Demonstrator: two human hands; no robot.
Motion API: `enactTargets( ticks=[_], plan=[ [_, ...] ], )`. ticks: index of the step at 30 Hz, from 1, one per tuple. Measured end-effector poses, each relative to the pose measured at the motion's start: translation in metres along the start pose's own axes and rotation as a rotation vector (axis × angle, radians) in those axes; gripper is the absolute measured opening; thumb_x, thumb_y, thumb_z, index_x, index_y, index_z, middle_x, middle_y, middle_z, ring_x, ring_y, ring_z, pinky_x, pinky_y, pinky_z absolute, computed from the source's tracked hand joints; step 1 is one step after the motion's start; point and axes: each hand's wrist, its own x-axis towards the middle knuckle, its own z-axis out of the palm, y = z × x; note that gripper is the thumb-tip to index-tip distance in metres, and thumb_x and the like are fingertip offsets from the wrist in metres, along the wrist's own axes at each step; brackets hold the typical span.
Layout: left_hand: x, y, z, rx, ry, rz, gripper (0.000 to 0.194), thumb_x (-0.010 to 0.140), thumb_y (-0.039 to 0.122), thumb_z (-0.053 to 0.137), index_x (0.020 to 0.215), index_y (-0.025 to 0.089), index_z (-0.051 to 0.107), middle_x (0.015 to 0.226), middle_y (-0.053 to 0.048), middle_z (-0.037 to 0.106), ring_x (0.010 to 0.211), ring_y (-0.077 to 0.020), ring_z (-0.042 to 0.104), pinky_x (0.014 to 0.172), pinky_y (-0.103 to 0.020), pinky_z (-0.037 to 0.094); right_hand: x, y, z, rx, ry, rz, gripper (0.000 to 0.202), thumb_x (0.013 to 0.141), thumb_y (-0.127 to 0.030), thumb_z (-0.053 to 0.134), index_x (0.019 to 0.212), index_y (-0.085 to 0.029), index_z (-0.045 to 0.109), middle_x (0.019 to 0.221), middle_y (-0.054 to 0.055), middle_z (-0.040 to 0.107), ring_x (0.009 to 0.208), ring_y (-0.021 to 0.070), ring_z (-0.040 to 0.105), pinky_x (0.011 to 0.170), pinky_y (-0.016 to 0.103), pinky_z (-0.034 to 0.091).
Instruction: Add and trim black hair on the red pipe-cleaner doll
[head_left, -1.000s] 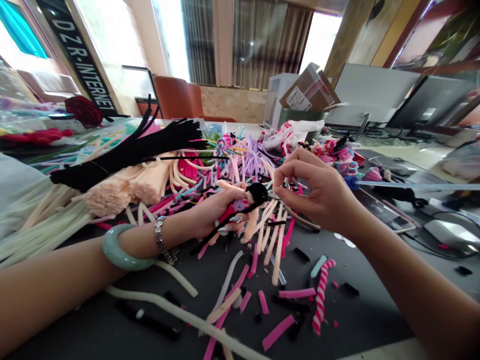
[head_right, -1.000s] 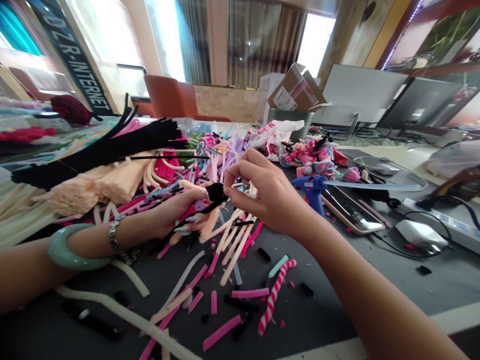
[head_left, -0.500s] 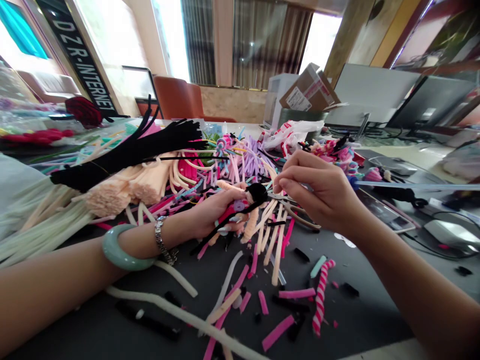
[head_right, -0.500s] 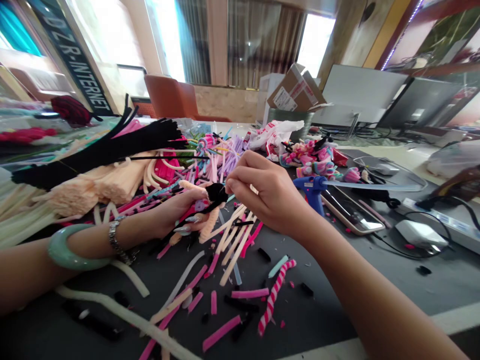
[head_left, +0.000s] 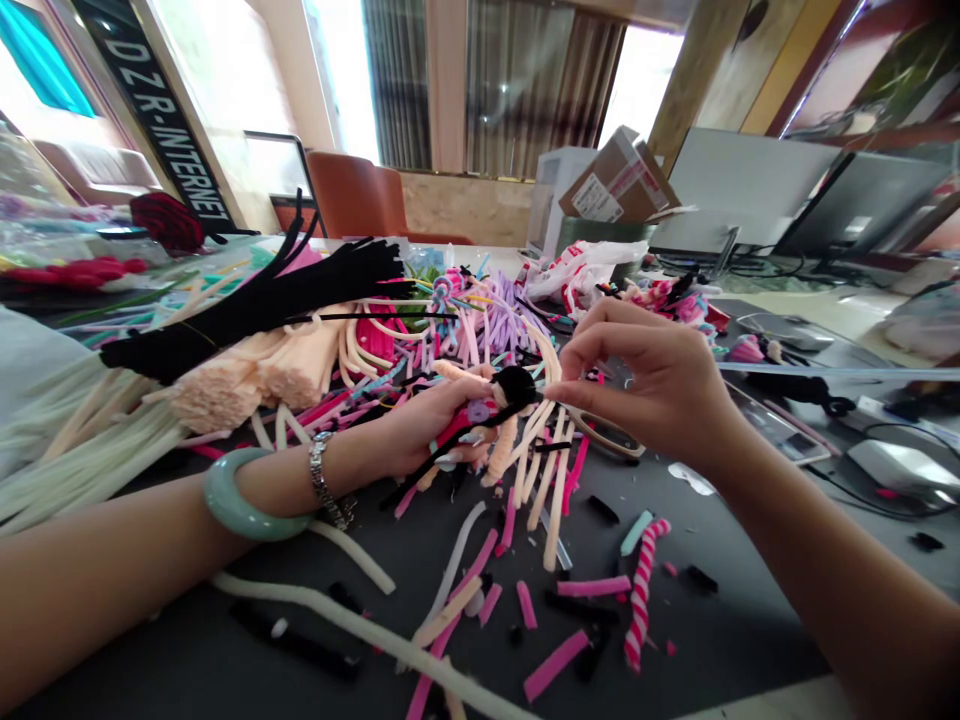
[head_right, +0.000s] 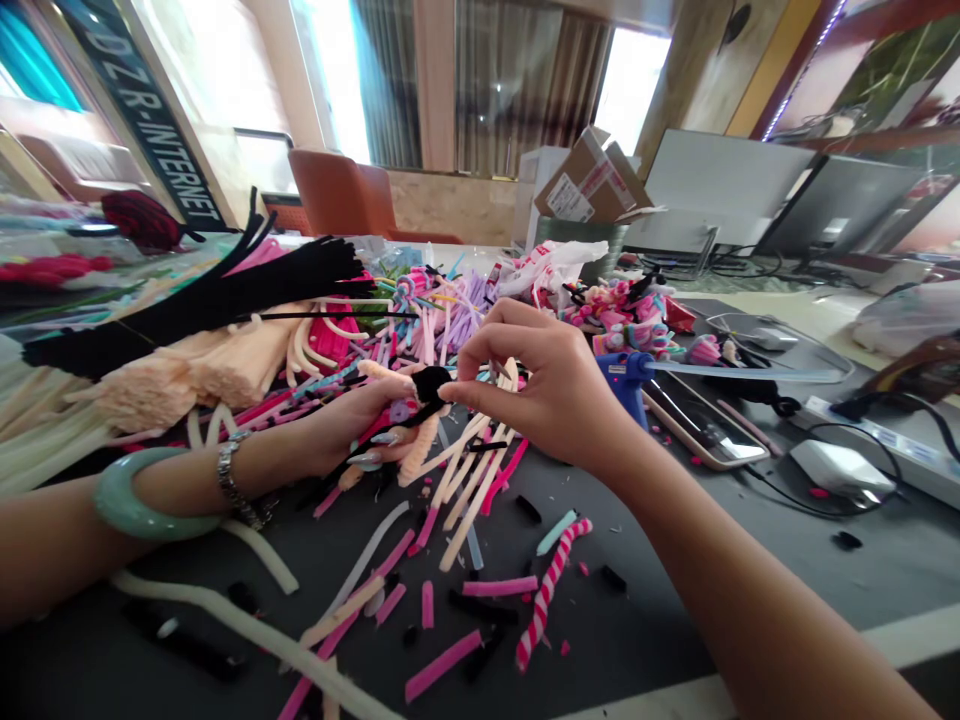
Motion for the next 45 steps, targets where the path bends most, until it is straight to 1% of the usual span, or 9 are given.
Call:
enactTargets(
  ticks=[5,8,12,15,17,24,32,39,45],
  plan=[
    [-0.001,0.0,0.0,0.024,0.017,-0.011,0.015,0.085,0.034,0.043,0.085,0.02,0.04,0.046,0.005,0.05,0.028,-0.0065,0.035,0.029,-0.014,0.027,0.0,0.002,0.002,0.009,-0.013,-0.016,0.012,0.088,-0.021,0.058,0.077,-0.021,0.064,0.075,0.002,0.056,0.07,0.014,0.054,0.064,0.032,0.045],
    [-0.002,0.0,0.0,0.017,0.026,-0.011,0.015,0.084,0.034,0.045,0.086,0.019,0.04,0.046,0.005,0.049,0.028,-0.0067,0.035,0.029,-0.014,0.027,0.001,0.002,0.003,0.012,-0.001,-0.007,0.013,0.091,-0.019,0.053,0.084,-0.022,0.064,0.08,0.002,0.057,0.075,0.0151,0.054,0.069,0.032,0.045],
    [-0.002,0.001,0.0,0.0,0.014,-0.013,0.014,0.084,0.033,0.045,0.085,0.02,0.04,0.046,0.005,0.049,0.028,-0.0068,0.035,0.029,-0.014,0.027,0.001,0.001,0.003,0.068,0.022,0.028,0.02,0.093,-0.025,0.049,0.075,-0.021,0.056,0.076,0.002,0.053,0.073,0.0153,0.051,0.069,0.033,0.043],
    [-0.001,0.002,0.001,-0.002,0.031,-0.029,0.013,0.084,0.032,0.045,0.084,0.02,0.04,0.046,0.005,0.049,0.029,-0.007,0.035,0.028,-0.014,0.028,0.001,0.001,0.002,0.058,0.02,0.026,0.033,0.092,-0.033,0.052,0.062,-0.02,0.05,0.067,0.001,0.049,0.064,0.0144,0.047,0.059,0.032,0.04],
    [-0.001,0.002,0.001,-0.007,0.041,-0.036,0.012,0.082,0.031,0.046,0.084,0.02,0.041,0.046,0.005,0.048,0.029,-0.0071,0.036,0.028,-0.014,0.028,0.001,0.001,0.002,0.028,0.019,0.022,0.035,0.089,-0.035,0.057,0.058,-0.02,0.049,0.064,0.001,0.049,0.06,0.0135,0.046,0.055,0.031,0.038],
    [-0.002,0.001,0.001,-0.003,0.038,-0.051,0.016,0.083,0.033,0.047,0.077,0.018,0.045,0.045,0.004,0.048,0.029,-0.0064,0.036,0.028,-0.014,0.028,0.0,0.004,0.004,-0.042,-0.064,-0.035,0.005,0.085,-0.025,0.062,0.084,-0.022,0.067,0.083,0.003,0.059,0.075,0.0155,0.057,0.069,0.032,0.048],
    [-0.001,0.002,0.003,-0.013,0.056,-0.035,0.017,0.083,0.031,0.046,0.073,0.017,0.047,0.044,0.004,0.047,0.029,-0.0069,0.037,0.026,-0.014,0.028,-0.002,0.001,0.008,-0.164,-0.048,-0.134,0.011,0.08,-0.024,0.069,0.091,-0.021,0.067,0.085,0.004,0.058,0.076,0.0156,0.057,0.067,0.03,0.049],
    [-0.002,0.003,0.005,-0.019,0.07,-0.034,0.014,0.083,0.028,0.045,0.073,0.018,0.045,0.044,0.004,0.046,0.029,-0.007,0.037,0.026,-0.014,0.029,-0.004,0.001,0.012,-0.25,-0.051,-0.169,0.014,0.081,-0.024,0.066,0.094,-0.02,0.066,0.087,0.005,0.058,0.078,0.0154,0.057,0.069,0.03,0.049],
    [-0.001,0.002,0.004,-0.009,0.075,-0.03,0.014,0.082,0.03,0.047,0.073,0.019,0.043,0.045,0.005,0.047,0.03,-0.0072,0.038,0.027,-0.014,0.029,-0.005,0.001,0.015,-0.27,-0.031,-0.211,0.011,0.083,-0.02,0.062,0.09,-0.014,0.069,0.084,0.006,0.058,0.076,0.0146,0.056,0.068,0.029,0.048]
  ],
)
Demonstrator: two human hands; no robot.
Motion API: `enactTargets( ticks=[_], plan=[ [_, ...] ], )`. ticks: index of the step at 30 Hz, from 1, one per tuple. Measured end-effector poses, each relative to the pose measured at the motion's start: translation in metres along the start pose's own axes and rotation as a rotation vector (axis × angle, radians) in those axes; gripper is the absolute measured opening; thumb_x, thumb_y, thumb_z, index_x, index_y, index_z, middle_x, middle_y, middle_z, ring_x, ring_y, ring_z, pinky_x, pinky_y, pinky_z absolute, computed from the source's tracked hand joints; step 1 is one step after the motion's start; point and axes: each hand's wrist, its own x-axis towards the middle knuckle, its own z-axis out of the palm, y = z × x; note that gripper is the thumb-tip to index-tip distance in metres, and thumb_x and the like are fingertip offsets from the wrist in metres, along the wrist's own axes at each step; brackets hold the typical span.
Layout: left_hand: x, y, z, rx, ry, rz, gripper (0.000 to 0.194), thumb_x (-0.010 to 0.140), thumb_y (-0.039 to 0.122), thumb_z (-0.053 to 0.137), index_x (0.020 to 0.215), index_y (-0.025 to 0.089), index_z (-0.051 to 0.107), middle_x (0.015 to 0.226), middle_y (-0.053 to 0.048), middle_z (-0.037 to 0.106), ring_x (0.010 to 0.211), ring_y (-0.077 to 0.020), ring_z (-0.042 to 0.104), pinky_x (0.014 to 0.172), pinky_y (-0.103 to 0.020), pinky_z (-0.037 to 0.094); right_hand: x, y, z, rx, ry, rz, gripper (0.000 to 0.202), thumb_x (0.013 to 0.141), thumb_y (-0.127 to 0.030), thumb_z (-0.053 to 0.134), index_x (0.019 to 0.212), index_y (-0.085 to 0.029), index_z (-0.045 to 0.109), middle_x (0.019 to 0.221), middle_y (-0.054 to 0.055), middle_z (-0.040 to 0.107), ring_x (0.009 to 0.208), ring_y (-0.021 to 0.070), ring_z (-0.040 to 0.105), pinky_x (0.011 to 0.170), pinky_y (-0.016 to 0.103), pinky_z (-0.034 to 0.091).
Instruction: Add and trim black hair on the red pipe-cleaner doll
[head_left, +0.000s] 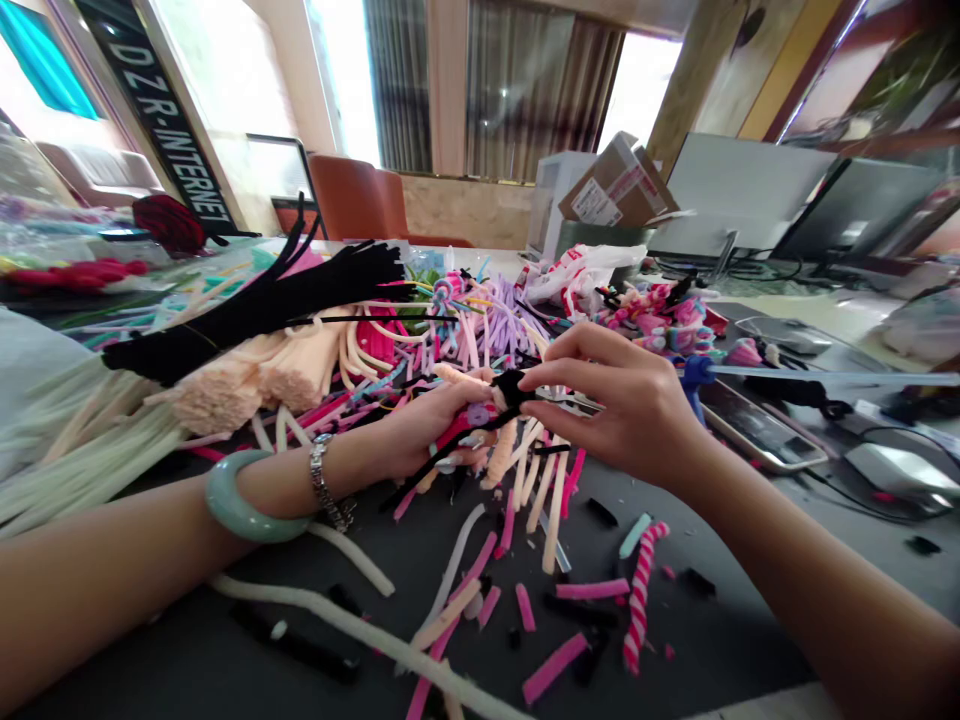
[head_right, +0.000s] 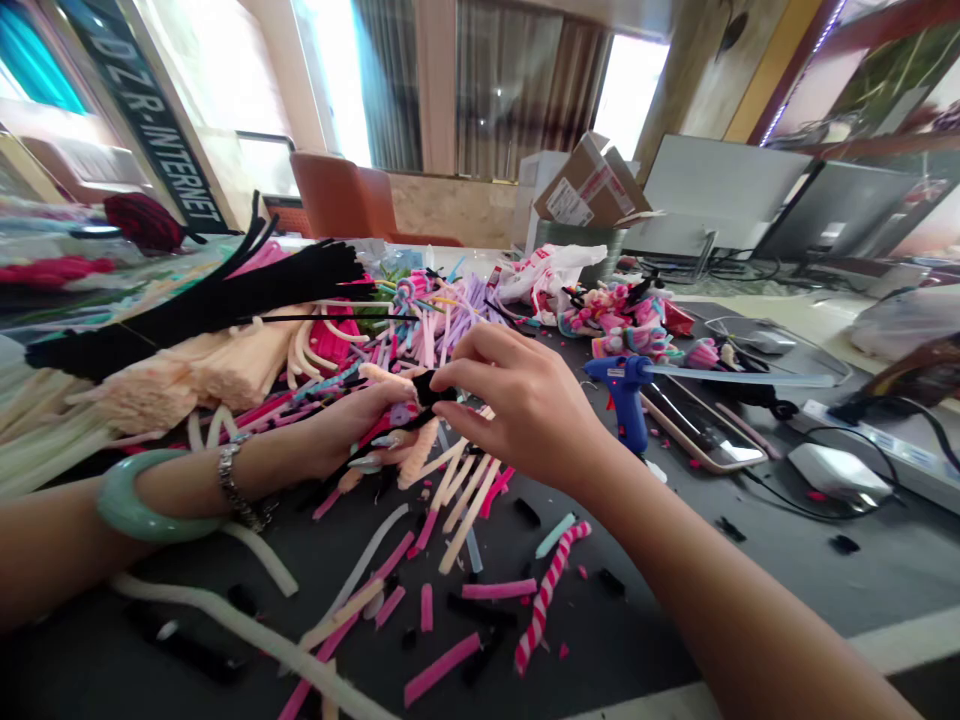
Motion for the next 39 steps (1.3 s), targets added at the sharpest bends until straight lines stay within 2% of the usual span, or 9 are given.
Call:
enactTargets(
  ticks=[5,9,14,17,20,23,31,39],
  plan=[
    [-0.001,0.0,0.0,0.007,-0.037,0.007,0.016,0.082,0.031,0.047,0.074,0.019,0.043,0.045,0.004,0.049,0.029,-0.0065,0.037,0.028,-0.014,0.029,0.002,-0.002,0.003,-0.044,-0.023,-0.02,0.012,0.087,-0.016,0.054,0.084,-0.015,0.065,0.083,0.006,0.056,0.077,0.015,0.056,0.071,0.03,0.047],
    [-0.001,0.0,0.0,0.017,-0.032,0.017,0.015,0.082,0.031,0.047,0.076,0.019,0.043,0.044,0.005,0.048,0.029,-0.0063,0.037,0.029,-0.014,0.028,0.005,-0.004,0.003,-0.008,-0.035,0.044,0.011,0.088,-0.013,0.046,0.081,-0.015,0.055,0.084,0.008,0.053,0.076,0.0156,0.052,0.069,0.031,0.046],
    [0.0,-0.001,-0.001,0.018,-0.019,0.009,0.015,0.082,0.032,0.047,0.079,0.019,0.042,0.044,0.005,0.048,0.028,-0.0067,0.036,0.028,-0.014,0.027,0.005,-0.003,-0.004,0.104,0.181,0.183,0.016,0.09,-0.013,0.038,0.077,-0.021,0.042,0.078,0.003,0.046,0.074,0.0148,0.045,0.07,0.031,0.04],
    [0.0,-0.001,-0.002,0.019,-0.028,-0.002,0.014,0.083,0.032,0.045,0.08,0.019,0.041,0.044,0.004,0.048,0.028,-0.0067,0.036,0.028,-0.014,0.027,0.004,0.0,-0.008,0.156,0.337,0.315,0.017,0.089,-0.015,0.037,0.074,-0.022,0.043,0.075,0.002,0.045,0.072,0.0154,0.044,0.07,0.033,0.038],
    [0.0,0.0,-0.002,0.018,-0.039,-0.01,0.013,0.084,0.031,0.044,0.08,0.019,0.041,0.044,0.004,0.048,0.028,-0.0065,0.034,0.029,-0.014,0.027,0.004,0.002,-0.011,0.194,0.418,0.407,0.016,0.089,-0.019,0.04,0.074,-0.022,0.045,0.075,0.002,0.046,0.071,0.0156,0.045,0.069,0.034,0.037],
    [0.001,0.0,-0.002,0.015,-0.043,-0.011,0.012,0.084,0.031,0.043,0.08,0.02,0.04,0.044,0.004,0.048,0.028,-0.0065,0.034,0.029,-0.014,0.027,0.005,0.002,-0.012,0.208,0.414,0.421,0.015,0.088,-0.022,0.044,0.074,-0.022,0.046,0.075,0.001,0.046,0.07,0.0149,0.044,0.068,0.033,0.037],
    [0.0,0.0,-0.001,0.012,-0.036,-0.01,0.011,0.085,0.03,0.042,0.08,0.02,0.041,0.045,0.004,0.049,0.027,-0.0067,0.034,0.028,-0.014,0.027,0.006,0.002,-0.015,0.148,0.319,0.33,0.017,0.086,-0.018,0.05,0.07,-0.021,0.048,0.071,-0.001,0.045,0.068,0.013,0.043,0.065,0.031,0.037],
    [-0.001,0.001,0.0,0.01,-0.015,-0.02,0.014,0.085,0.03,0.042,0.078,0.018,0.043,0.044,0.003,0.049,0.028,-0.006,0.035,0.029,-0.014,0.028,0.006,0.003,-0.016,0.119,0.233,0.302,0.01,0.079,-0.012,0.061,0.074,-0.021,0.058,0.076,0.001,0.056,0.072,0.0134,0.051,0.068,0.03,0.042]
  ],
)
